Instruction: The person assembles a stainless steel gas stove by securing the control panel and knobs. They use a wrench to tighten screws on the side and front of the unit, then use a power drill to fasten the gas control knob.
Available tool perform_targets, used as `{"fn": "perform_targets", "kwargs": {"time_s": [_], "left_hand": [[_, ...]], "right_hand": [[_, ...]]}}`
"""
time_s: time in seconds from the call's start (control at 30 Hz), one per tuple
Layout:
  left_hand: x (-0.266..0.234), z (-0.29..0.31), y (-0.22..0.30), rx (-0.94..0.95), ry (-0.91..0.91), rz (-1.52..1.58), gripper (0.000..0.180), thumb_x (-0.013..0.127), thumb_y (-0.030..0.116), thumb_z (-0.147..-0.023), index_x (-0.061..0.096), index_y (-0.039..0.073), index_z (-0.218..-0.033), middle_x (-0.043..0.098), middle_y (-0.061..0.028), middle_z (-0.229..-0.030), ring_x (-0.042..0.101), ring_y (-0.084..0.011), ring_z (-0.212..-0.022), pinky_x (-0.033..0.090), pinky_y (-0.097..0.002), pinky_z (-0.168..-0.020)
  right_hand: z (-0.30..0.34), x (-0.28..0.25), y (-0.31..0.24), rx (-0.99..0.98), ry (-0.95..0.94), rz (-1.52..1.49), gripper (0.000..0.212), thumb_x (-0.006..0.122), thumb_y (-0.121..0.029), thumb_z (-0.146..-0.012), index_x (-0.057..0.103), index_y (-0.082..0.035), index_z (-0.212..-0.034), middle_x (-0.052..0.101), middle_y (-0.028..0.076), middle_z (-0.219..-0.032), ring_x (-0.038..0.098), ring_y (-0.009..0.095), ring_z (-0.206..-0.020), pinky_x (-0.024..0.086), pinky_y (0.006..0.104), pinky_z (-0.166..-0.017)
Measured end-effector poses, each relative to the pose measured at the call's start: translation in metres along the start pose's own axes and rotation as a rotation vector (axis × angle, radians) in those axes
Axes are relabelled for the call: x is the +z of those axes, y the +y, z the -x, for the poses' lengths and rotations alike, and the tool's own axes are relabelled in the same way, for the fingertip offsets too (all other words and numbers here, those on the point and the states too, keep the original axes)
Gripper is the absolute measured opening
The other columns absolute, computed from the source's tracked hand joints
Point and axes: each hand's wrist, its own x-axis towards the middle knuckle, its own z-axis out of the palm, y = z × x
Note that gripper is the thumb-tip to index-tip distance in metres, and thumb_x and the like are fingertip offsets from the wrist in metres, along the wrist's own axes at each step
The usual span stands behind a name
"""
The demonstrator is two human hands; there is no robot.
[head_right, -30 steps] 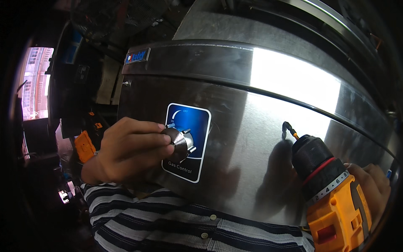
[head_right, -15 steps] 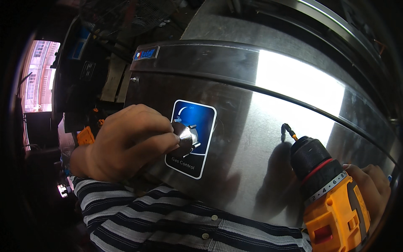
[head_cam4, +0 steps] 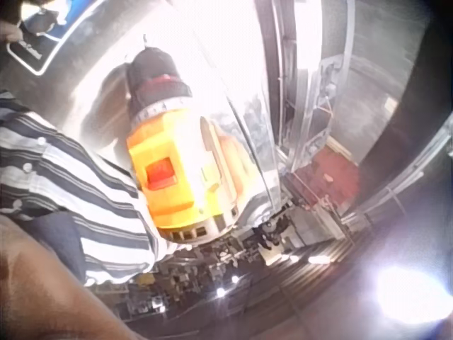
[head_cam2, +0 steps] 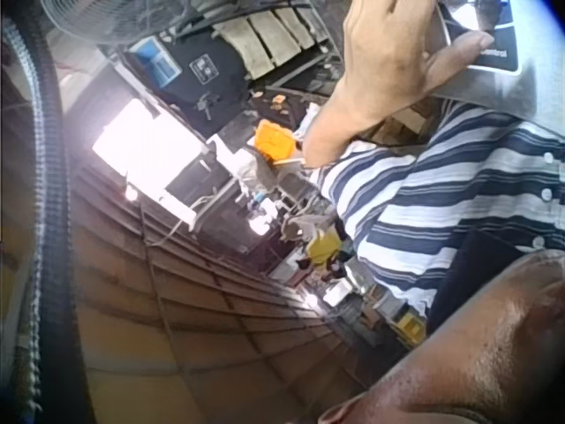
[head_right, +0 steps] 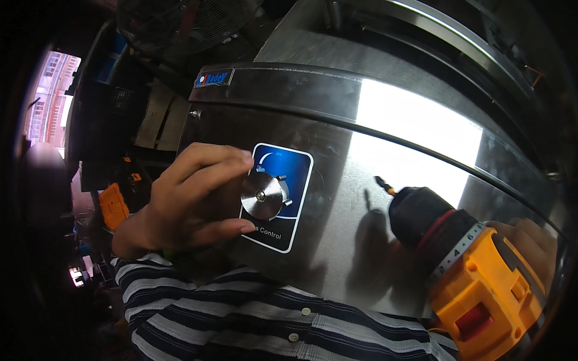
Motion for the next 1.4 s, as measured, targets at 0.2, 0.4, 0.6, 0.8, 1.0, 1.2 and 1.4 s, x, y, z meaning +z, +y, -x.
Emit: {"fn": "perform_targets", "kwargs": {"time_s": [0.2, 0.4, 0.6, 0.8, 1.0, 1.2, 1.4], "left_hand": [[0.024, 0.009, -0.024, -0.003, 0.099, 0.161, 0.063, 0.085, 0.033, -0.087, 0.065, -0.005, -0.132, 0.071, -0.0191, -0.121, 0.070, -0.0318, -0.107, 0.058, -0.0395, -0.094], [0.034, 0.014, -0.032, 0.085, 0.200, 0.238, 0.051, 0.084, 0.028, -0.087, 0.069, 0.000, -0.126, 0.073, -0.0144, -0.118, 0.073, -0.0278, -0.105, 0.058, -0.0394, -0.089], [0.036, 0.018, -0.034, 0.101, 0.235, 0.274, 0.052, 0.087, 0.025, -0.083, 0.070, -0.001, -0.124, 0.074, -0.0162, -0.117, 0.074, -0.0285, -0.104, 0.059, -0.0382, -0.088], [0.033, 0.020, -0.035, 0.094, 0.239, 0.291, 0.049, 0.087, 0.022, -0.082, 0.070, 0.000, -0.123, 0.074, -0.0161, -0.115, 0.074, -0.0291, -0.103, 0.060, -0.0394, -0.090], [0.040, 0.016, -0.032, 0.098, 0.246, 0.281, 0.050, 0.087, 0.022, -0.082, 0.069, -0.001, -0.122, 0.073, -0.0168, -0.115, 0.074, -0.0298, -0.104, 0.060, -0.0396, -0.091], [0.039, 0.016, -0.034, 0.102, 0.248, 0.288, 0.051, 0.087, 0.022, -0.081, 0.068, -0.001, -0.122, 0.073, -0.0174, -0.114, 0.073, -0.0311, -0.104, 0.060, -0.0401, -0.092], [0.035, 0.020, -0.032, 0.104, 0.262, 0.280, 0.054, 0.088, 0.024, -0.082, 0.070, -0.002, -0.126, 0.074, -0.0168, -0.118, 0.074, -0.0271, -0.101, 0.059, -0.0371, -0.085]], "right_hand": [[-0.019, -0.028, -0.023, -0.053, -0.026, 0.038, 0.043, 0.091, -0.019, -0.074, 0.071, -0.004, -0.109, 0.065, 0.010, -0.096, 0.067, 0.025, -0.089, 0.054, 0.0371, -0.083], [-0.040, -0.048, -0.044, -0.101, -0.085, 0.067, 0.043, 0.090, -0.018, -0.073, 0.071, -0.003, -0.109, 0.066, 0.011, -0.096, 0.068, 0.026, -0.089, 0.055, 0.0378, -0.084], [-0.050, -0.056, -0.057, -0.127, -0.126, 0.073, 0.043, 0.090, -0.018, -0.072, 0.071, -0.003, -0.108, 0.067, 0.012, -0.096, 0.069, 0.026, -0.089, 0.055, 0.0386, -0.085], [-0.058, -0.061, -0.066, -0.137, -0.147, 0.065, 0.043, 0.090, -0.017, -0.071, 0.071, -0.003, -0.108, 0.068, 0.013, -0.097, 0.069, 0.027, -0.090, 0.056, 0.0393, -0.085], [-0.064, -0.067, -0.067, -0.147, -0.167, 0.062, 0.044, 0.090, -0.016, -0.071, 0.071, -0.003, -0.108, 0.069, 0.014, -0.097, 0.070, 0.028, -0.090, 0.056, 0.0400, -0.086], [-0.067, -0.078, -0.072, -0.151, -0.200, 0.064, 0.044, 0.089, -0.015, -0.070, 0.071, -0.002, -0.107, 0.070, 0.014, -0.098, 0.071, 0.029, -0.090, 0.057, 0.0407, -0.087], [-0.074, -0.090, -0.079, -0.185, -0.234, 0.057, 0.044, 0.089, -0.014, -0.069, 0.071, -0.002, -0.107, 0.071, 0.015, -0.098, 0.072, 0.030, -0.091, 0.057, 0.0414, -0.088]]}}
